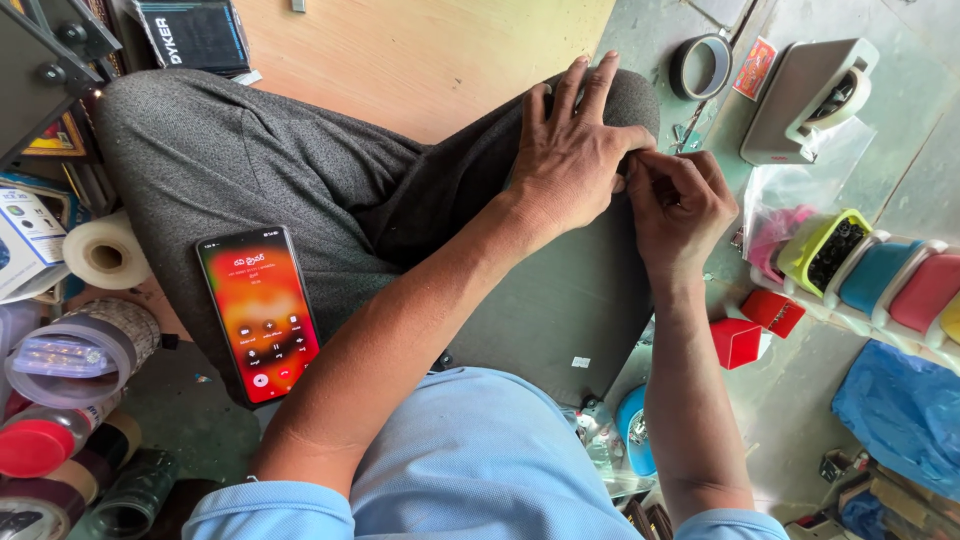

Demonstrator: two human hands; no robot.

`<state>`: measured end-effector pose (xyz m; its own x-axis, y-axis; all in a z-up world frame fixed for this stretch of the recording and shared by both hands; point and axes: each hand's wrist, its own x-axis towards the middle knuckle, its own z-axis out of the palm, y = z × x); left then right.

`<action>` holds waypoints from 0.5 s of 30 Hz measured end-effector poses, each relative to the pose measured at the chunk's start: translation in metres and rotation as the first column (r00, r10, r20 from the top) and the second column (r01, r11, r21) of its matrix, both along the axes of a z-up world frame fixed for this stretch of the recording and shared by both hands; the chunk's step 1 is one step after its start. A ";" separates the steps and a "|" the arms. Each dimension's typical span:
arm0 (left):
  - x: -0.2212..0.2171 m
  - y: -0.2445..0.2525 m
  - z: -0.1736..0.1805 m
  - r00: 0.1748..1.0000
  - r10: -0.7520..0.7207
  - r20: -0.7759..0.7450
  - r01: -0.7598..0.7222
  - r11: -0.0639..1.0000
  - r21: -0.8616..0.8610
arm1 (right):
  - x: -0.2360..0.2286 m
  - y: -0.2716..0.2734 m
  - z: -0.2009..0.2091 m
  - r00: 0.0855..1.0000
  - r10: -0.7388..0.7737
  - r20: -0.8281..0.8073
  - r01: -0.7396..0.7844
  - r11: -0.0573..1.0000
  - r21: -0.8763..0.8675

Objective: Assembling the backing and hardware onto picture frames using a drill and cleaning the frame surface.

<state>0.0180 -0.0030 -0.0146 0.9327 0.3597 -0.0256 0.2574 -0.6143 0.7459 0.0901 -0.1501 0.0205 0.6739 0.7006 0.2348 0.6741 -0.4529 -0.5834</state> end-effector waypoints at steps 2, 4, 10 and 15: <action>-0.002 -0.001 0.002 1.000 -0.002 -0.007 0.002 1.000 -0.001 | -0.001 -0.001 0.000 1.000 -0.003 -0.001 0.003 1.000 0.003; -0.002 -0.001 0.002 1.000 -0.004 -0.011 0.004 1.000 0.002 | -0.001 -0.002 0.000 1.000 -0.006 0.002 0.006 1.000 0.009; -0.002 0.001 0.004 1.000 -0.001 -0.020 0.001 1.000 0.010 | -0.001 -0.002 -0.001 0.998 -0.001 0.063 0.002 1.000 -0.011; -0.002 0.002 0.008 0.999 -0.008 -0.032 0.008 1.000 -0.013 | 0.000 -0.005 -0.002 0.993 0.032 0.110 -0.031 0.999 -0.010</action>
<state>0.0157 -0.0009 -0.0071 0.9341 0.3518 -0.0604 0.2768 -0.6072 0.7448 0.0902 -0.1552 0.0188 0.6221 0.7230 0.3005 0.7478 -0.4350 -0.5015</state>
